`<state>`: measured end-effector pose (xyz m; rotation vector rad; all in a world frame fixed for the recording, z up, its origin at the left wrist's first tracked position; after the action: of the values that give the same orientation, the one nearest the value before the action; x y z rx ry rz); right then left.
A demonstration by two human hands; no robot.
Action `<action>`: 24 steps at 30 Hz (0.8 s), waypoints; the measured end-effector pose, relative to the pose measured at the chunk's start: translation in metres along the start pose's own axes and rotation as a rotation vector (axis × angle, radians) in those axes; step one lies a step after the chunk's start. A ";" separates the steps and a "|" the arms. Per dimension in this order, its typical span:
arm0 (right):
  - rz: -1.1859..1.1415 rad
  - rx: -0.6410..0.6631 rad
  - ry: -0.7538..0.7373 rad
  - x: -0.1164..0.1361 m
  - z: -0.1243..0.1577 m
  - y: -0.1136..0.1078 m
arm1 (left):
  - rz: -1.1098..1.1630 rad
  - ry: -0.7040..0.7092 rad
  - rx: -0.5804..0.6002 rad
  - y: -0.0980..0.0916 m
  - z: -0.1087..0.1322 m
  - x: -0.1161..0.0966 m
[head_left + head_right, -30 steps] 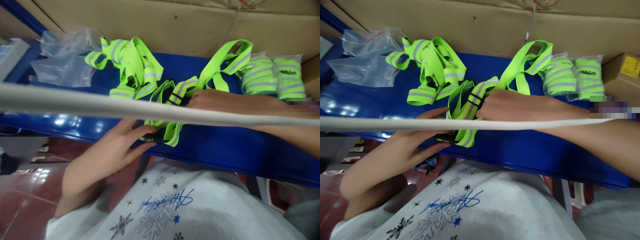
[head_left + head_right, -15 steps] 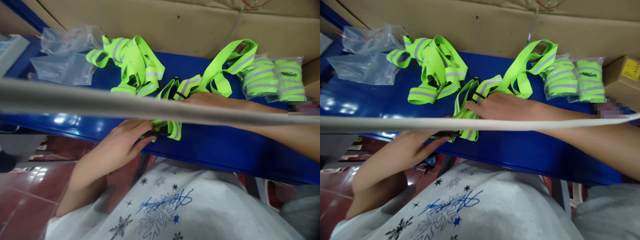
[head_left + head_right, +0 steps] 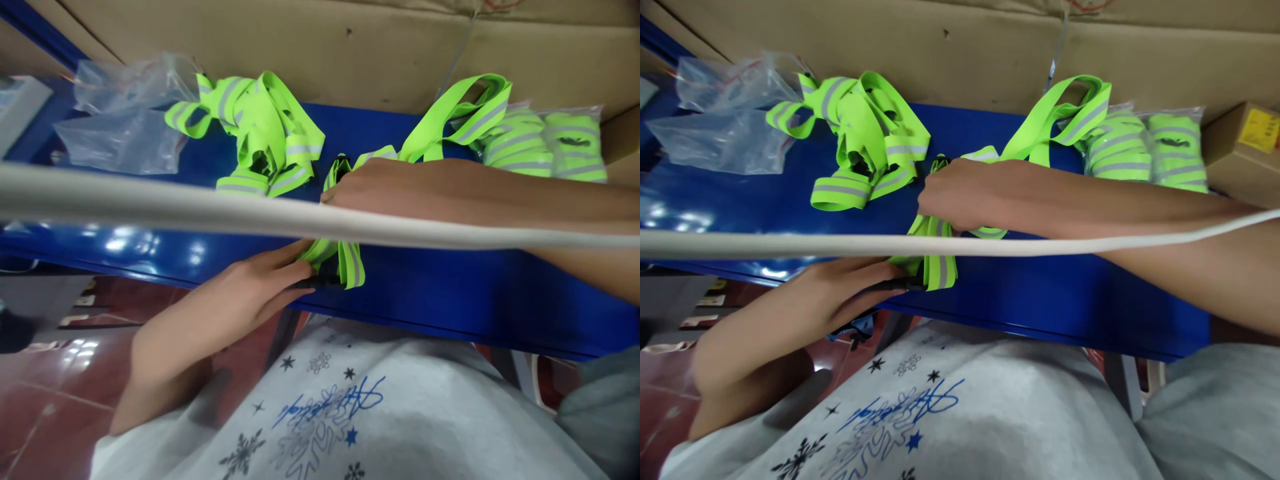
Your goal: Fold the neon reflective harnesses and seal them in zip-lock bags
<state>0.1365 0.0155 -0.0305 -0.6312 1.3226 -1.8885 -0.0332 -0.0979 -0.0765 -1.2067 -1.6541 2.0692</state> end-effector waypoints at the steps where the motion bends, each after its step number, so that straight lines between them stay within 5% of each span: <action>1: 0.051 0.051 0.004 0.003 -0.003 -0.003 | -0.026 -0.003 -0.015 -0.002 0.000 -0.002; 5: 0.233 -0.119 -0.125 0.007 -0.009 -0.017 | -0.122 -0.025 -0.088 -0.010 -0.001 -0.008; 9: 0.199 0.010 -0.021 -0.016 -0.012 -0.004 | -0.122 -0.032 -0.132 -0.009 -0.002 -0.008; 16: 0.349 -0.274 -0.168 -0.044 -0.023 0.015 | -0.143 0.087 -0.249 0.000 -0.016 -0.013; 20: 0.500 -0.451 -0.227 -0.044 -0.007 0.007 | -0.331 0.119 -0.340 -0.005 -0.024 -0.024; 24: 0.463 -0.535 -0.157 -0.042 0.012 0.009 | -0.307 0.173 -0.306 0.003 -0.029 -0.030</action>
<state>0.1735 0.0402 -0.0337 -0.6461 1.7069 -1.0970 0.0074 -0.0978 -0.0659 -1.0946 -1.9769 1.5290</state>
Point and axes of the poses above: each hand's wrist, its own z-axis away from the middle knuckle, its own y-axis out of the palm, x = y × z, the point moved 5 cm from there along -z, towards the middle knuckle, and after that the axes turned 9 degrees about y, right-handed, at the moved point
